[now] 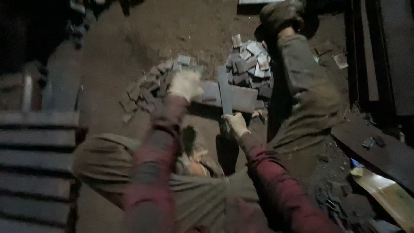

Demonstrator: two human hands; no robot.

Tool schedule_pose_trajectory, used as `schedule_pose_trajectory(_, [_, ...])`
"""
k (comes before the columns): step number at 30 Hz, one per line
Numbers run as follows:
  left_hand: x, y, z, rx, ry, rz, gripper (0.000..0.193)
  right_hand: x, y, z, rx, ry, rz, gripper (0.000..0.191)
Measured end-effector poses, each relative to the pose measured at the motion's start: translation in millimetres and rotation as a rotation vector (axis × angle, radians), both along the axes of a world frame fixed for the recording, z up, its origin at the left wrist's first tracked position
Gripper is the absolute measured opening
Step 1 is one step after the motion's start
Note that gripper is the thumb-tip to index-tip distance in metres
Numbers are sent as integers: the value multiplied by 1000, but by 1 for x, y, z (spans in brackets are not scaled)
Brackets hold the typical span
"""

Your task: The person sits on the ground in a metal workshop and files a rectangular metal block with a hand file, steadying the block with one gloved hand while moving the file back and forth across its surface. They occasionally reposition the block and reach among scattered metal scraps around them.

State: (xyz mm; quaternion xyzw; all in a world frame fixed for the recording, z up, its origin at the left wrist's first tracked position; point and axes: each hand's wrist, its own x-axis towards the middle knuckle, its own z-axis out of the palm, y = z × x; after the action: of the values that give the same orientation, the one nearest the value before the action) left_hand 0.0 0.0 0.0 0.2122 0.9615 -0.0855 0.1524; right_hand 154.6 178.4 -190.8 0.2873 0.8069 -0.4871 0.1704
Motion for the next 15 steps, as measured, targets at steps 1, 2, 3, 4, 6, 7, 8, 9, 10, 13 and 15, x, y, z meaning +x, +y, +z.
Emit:
schedule_pose_trajectory(1, [10, 0, -43, 235, 52, 93, 51, -4, 0, -3, -96, 7, -7, 53])
schedule_pose_trajectory(2, [11, 4, -77, 358, 58, 128, 82, -10, -1, -4, -203, 37, -20, 48])
schedule_pose_trajectory(3, [21, 6, -105, 322, 203, 73, 89, -14, -3, -4, -361, 80, -48, 43])
schedule_pose_trajectory(4, [28, 6, -123, 340, 29, 189, 90, -17, -5, -4, -500, 75, -80, 38])
schedule_pose_trajectory(6, [31, 9, -139, 272, 56, 257, 56, -22, -8, 1, -679, -41, -170, 32])
schedule_pose_trajectory(7, [29, 9, -139, 262, 39, 269, 62, -25, -10, 2, -776, -116, -208, 29])
schedule_pose_trajectory(8, [23, 8, -136, 247, 23, 284, 68, -27, -12, 4, -825, -62, -215, 26])
schedule_pose_trajectory(9, [17, 8, -130, 315, -60, 369, 66, -26, -13, 5, -871, -13, -217, 23])
schedule_pose_trajectory(10, [12, 6, -125, 383, -147, 463, 64, -28, -14, 9, -915, 29, -208, 19])
schedule_pose_trajectory(13, [6, -2, -122, 590, -224, 582, 63, -22, -18, 11, -1037, -239, -294, 14])
schedule_pose_trajectory(15, [15, -10, -126, 661, -224, 611, 55, -16, -20, 15, -794, 50, -127, 22])
